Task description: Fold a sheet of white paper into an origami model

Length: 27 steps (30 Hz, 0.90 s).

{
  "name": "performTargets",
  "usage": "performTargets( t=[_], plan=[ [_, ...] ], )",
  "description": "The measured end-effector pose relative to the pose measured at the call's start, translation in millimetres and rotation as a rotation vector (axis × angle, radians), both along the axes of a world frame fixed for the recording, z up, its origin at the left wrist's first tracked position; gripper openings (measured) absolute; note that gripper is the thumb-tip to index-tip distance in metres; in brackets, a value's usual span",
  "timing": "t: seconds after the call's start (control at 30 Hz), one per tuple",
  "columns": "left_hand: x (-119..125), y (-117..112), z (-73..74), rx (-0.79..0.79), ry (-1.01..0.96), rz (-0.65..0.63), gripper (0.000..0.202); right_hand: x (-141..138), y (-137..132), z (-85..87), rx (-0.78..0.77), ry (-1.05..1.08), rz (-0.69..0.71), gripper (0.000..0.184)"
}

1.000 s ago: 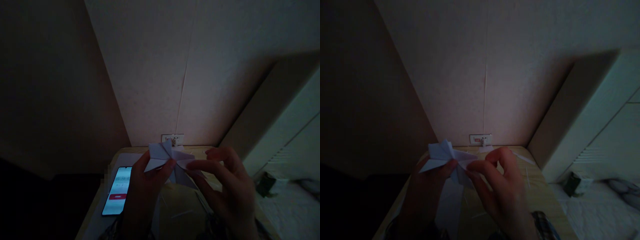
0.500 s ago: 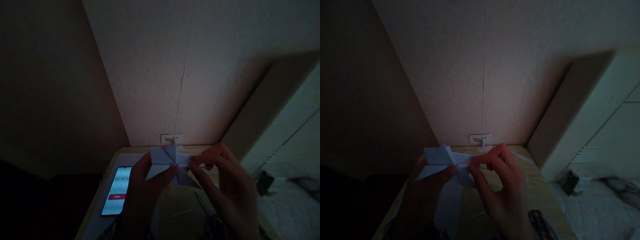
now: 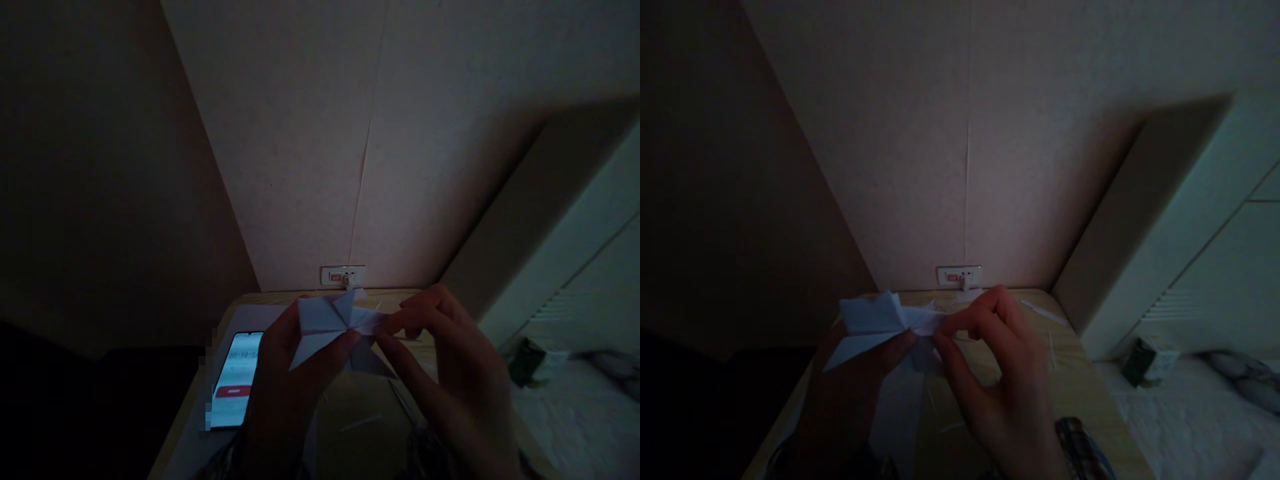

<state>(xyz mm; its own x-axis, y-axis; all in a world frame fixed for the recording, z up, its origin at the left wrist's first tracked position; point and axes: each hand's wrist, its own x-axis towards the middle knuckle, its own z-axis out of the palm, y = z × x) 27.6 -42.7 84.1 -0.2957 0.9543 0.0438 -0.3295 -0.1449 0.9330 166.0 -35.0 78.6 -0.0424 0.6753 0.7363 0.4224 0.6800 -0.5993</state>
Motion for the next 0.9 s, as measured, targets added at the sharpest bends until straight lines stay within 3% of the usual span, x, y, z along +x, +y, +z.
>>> performTargets(
  t=[0.27,0.43,0.6,0.73,0.9],
  plan=[
    [0.9,4.4,-8.0,0.020,0.049,0.019,0.020,1.4,-3.3,-1.1,-0.051,0.055,0.050,0.018],
    [7.8,1.2,-4.0,-0.008,0.025,0.131,0.013,-0.4,-2.6,0.0,-0.065,0.073,0.072,0.020],
    [3.4,2.4,-8.8,0.075,0.060,0.086,0.015,-0.8,-2.1,-1.4,-0.074,0.106,0.043,0.019],
    [-1.2,4.1,-12.2,-0.007,0.046,0.038,0.015,0.6,-3.0,-1.3,-0.078,0.123,0.018,0.019],
    [0.2,7.0,-18.3,-0.018,0.072,-0.056,0.030,1.4,-3.8,-1.1,-0.085,0.112,0.005,0.021]
  ],
)
